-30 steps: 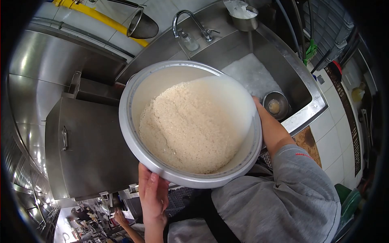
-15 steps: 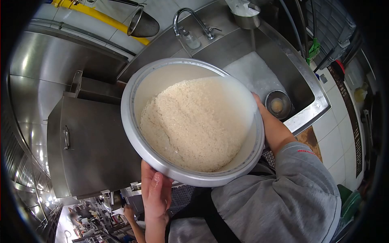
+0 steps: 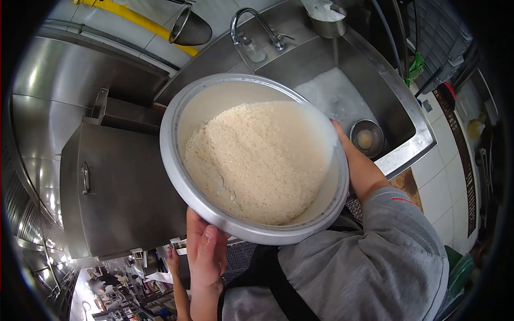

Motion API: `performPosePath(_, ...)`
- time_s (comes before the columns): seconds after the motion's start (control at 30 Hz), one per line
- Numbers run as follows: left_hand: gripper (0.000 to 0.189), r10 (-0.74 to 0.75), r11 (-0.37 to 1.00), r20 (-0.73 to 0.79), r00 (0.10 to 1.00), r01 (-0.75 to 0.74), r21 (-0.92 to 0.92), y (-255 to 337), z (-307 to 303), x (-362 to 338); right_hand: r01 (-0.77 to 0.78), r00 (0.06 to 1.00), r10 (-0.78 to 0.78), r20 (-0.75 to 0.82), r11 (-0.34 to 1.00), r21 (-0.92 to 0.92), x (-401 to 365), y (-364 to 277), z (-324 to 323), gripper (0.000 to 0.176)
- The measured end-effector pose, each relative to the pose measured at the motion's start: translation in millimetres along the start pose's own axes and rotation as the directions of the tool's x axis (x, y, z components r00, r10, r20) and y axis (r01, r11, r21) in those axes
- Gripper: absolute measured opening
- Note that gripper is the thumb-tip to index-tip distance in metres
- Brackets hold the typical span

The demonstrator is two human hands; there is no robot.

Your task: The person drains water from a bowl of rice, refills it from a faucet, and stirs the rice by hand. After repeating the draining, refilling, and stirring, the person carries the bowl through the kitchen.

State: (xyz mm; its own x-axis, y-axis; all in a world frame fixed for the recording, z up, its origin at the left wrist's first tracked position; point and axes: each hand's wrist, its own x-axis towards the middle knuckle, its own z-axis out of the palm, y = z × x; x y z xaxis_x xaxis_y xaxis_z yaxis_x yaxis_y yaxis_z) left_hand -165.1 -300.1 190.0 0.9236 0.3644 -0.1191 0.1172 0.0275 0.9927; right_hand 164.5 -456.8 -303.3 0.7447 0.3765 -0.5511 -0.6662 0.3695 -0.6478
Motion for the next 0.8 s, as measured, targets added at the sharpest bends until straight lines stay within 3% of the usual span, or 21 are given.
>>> performPosePath(0.07, 0.073, -0.004, 1.000, -0.010, 1.000, 0.004, -0.009, 0.4, 1.0, 0.1, 0.025, 0.996, -0.033, -0.082, 0.995, -0.093, -3.0, -2.5, 1.5, 0.035)
performPosePath(0.17, 0.073, -0.021, 0.999, 0.020, 1.000, 0.022, -0.028, 1.2, 0.5, -0.2, -0.012, 0.997, 0.008, -0.081, 0.999, -0.049, -7.9, -5.9, 2.0, 0.034)
performPosePath(0.23, 0.072, -0.016, 1.000, -0.006, 1.000, 0.016, -0.005, 1.8, 0.9, -0.8, -0.050, 0.997, 0.055, -0.053, 0.994, 0.095, -14.0, -7.3, 3.6, 0.033)
performPosePath(0.37, 0.070, 0.028, 0.999, -0.021, 0.999, -0.028, -0.040, -3.6, -2.4, -0.8, -0.036, 0.995, 0.042, -0.093, 0.997, 0.065, -41.0, -24.3, 21.1, 0.033)
performPosePath(0.47, 0.068, -0.005, 0.999, -0.025, 1.000, 0.003, -0.053, -4.6, -11.4, -5.4, -0.057, 0.997, 0.061, -0.044, 0.993, 0.102, -58.5, -26.4, 32.1, 0.033)
performPosePath(0.53, 0.058, -0.048, 0.989, -0.141, 0.989, 0.028, -0.144, -12.6, -19.1, -6.9, -0.072, 0.997, 0.073, -0.003, 0.989, 0.126, -70.2, -32.2, 39.3, 0.033)
performPosePath(0.67, 0.042, -0.082, 0.986, -0.184, 0.979, 0.053, -0.156, -41.5, -59.2, -10.7, -0.102, 0.994, 0.096, 0.046, 0.983, 0.155, -105.5, -71.4, 65.0, 0.033)
performPosePath(0.73, 0.031, -0.151, 0.976, -0.385, 0.911, 0.076, -0.203, -53.2, -64.6, -8.6, -0.210, 0.967, 0.138, 0.214, 0.907, 0.365, -131.5, -104.4, 84.3, 0.038)
performPosePath(0.77, 0.029, -0.166, 0.969, -0.353, 0.921, 0.085, -0.233, -67.6, -82.3, -12.6, -0.209, 0.968, 0.140, 0.207, 0.910, 0.359, -140.5, -116.8, 92.1, 0.038)
performPosePath(0.8, 0.029, -0.173, 0.966, -0.352, 0.920, 0.089, -0.242, -75.3, -85.3, -12.9, -0.121, 0.960, 0.027, 0.279, 0.938, 0.326, -150.1, -127.8, 99.3, 0.041)
